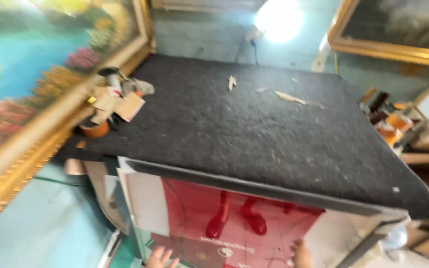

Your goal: Applying protective cardboard corners and tape to a large picture frame to prepare it for transport or storage.

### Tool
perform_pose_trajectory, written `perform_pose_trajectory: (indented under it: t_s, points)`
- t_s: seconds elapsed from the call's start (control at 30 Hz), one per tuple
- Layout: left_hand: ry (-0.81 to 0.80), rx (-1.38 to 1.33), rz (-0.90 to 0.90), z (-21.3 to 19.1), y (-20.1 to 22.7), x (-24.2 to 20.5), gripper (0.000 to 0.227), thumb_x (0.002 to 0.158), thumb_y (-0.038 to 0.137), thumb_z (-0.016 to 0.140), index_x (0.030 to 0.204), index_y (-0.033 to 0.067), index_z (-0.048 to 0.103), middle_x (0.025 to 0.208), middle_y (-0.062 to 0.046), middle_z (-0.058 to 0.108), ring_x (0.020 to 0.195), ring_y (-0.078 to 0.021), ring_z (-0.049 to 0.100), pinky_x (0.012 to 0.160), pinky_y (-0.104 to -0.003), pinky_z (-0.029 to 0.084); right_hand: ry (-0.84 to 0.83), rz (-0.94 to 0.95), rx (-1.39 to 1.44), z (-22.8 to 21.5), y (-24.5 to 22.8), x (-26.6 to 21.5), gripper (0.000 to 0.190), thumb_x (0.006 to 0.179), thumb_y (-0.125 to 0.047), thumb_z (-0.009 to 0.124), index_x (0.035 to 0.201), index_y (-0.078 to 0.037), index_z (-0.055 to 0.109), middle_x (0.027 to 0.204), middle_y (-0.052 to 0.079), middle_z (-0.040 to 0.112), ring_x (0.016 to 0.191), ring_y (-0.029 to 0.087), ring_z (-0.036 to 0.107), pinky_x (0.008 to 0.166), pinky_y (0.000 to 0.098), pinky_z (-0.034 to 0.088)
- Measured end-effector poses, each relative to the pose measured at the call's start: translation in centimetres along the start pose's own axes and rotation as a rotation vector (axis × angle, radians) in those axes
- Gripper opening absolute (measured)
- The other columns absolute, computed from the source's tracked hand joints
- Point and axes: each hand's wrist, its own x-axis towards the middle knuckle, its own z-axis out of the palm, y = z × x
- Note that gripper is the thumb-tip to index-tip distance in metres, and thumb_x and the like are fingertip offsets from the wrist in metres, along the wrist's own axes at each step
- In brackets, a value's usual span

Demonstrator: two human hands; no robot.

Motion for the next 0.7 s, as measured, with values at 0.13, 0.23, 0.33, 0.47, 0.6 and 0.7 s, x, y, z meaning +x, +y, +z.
perform_pose_trajectory:
  t_s: [0.13, 0.23, 0.33, 0.47, 0.6, 0.7]
  points:
    - [0.000, -0.293, -0.259, 9.2, 10.9, -22.7, 0.032, 0.091, 0.035, 0.035, 0.120, 0.0265, 0.044, 0.129, 0.002, 0.046, 0.120, -0.0271, 0.042, 0.095, -0.049, 0.031, -0.537, -0.136, 0.461, -7.5, -22.0, -22.5, 0.069, 0.060, -0.027, 0.073, 0.117, -0.017, 0.037, 0.119, 0.000, 0.057, 0.104, 0.016, 0.061, 0.086, 0.0333, 0.044]
    - [-0.045, -0.401, -0.116, 12.1, 17.1, -31.2, 0.040, 0.089, 0.033, 0.035, 0.127, 0.0223, 0.042, 0.134, 0.000, 0.044, 0.123, -0.0272, 0.041, 0.096, -0.043, 0.029, -0.689, 0.226, 0.830, -17.8, -33.8, -36.2, 0.036, 0.080, -0.034, 0.049, 0.103, -0.011, 0.063, 0.112, 0.006, 0.061, 0.108, 0.023, 0.054, 0.085, 0.0415, 0.037]
    - [-0.082, -0.450, -0.043, 12.3, 22.8, -36.3, 0.045, 0.088, 0.036, 0.031, 0.130, 0.0213, 0.039, 0.135, -0.001, 0.044, 0.124, -0.0282, 0.041, 0.095, -0.042, 0.029, -0.825, 0.074, 0.718, -20.9, -39.9, -43.2, 0.033, 0.082, -0.029, 0.044, 0.101, -0.009, 0.063, 0.110, 0.005, 0.063, 0.109, 0.021, 0.056, 0.084, 0.0350, 0.038]
    - [-0.047, -0.383, -0.051, 11.9, 29.0, -39.9, 0.043, 0.092, 0.035, 0.028, 0.132, 0.0245, 0.040, 0.134, 0.000, 0.045, 0.125, -0.0261, 0.040, 0.101, -0.042, 0.026, -0.907, -0.106, 0.579, -19.7, -44.7, -47.4, 0.029, 0.082, -0.029, 0.044, 0.098, -0.014, 0.062, 0.110, -0.003, 0.066, 0.112, 0.011, 0.056, 0.079, 0.0303, 0.039]
    - [-0.068, -0.340, -0.019, 11.1, 33.5, -39.6, 0.046, 0.093, 0.036, 0.026, 0.133, 0.0207, 0.040, 0.134, -0.003, 0.045, 0.125, -0.0281, 0.039, 0.103, -0.044, 0.026, -0.949, -0.137, 0.574, -19.2, -49.6, -50.5, 0.032, 0.081, -0.033, 0.045, 0.099, -0.013, 0.062, 0.113, -0.002, 0.065, 0.111, 0.016, 0.056, 0.085, 0.0330, 0.038]
    - [-0.118, -0.274, -0.011, 10.8, 35.9, -38.6, 0.049, 0.092, 0.036, 0.025, 0.133, 0.0157, 0.042, 0.136, -0.004, 0.045, 0.126, -0.0280, 0.039, 0.102, -0.044, 0.028, -0.964, -0.138, 0.448, -18.6, -53.1, -51.7, 0.036, 0.086, -0.037, 0.040, 0.105, -0.015, 0.060, 0.119, -0.003, 0.060, 0.118, 0.017, 0.051, 0.091, 0.0351, 0.037]
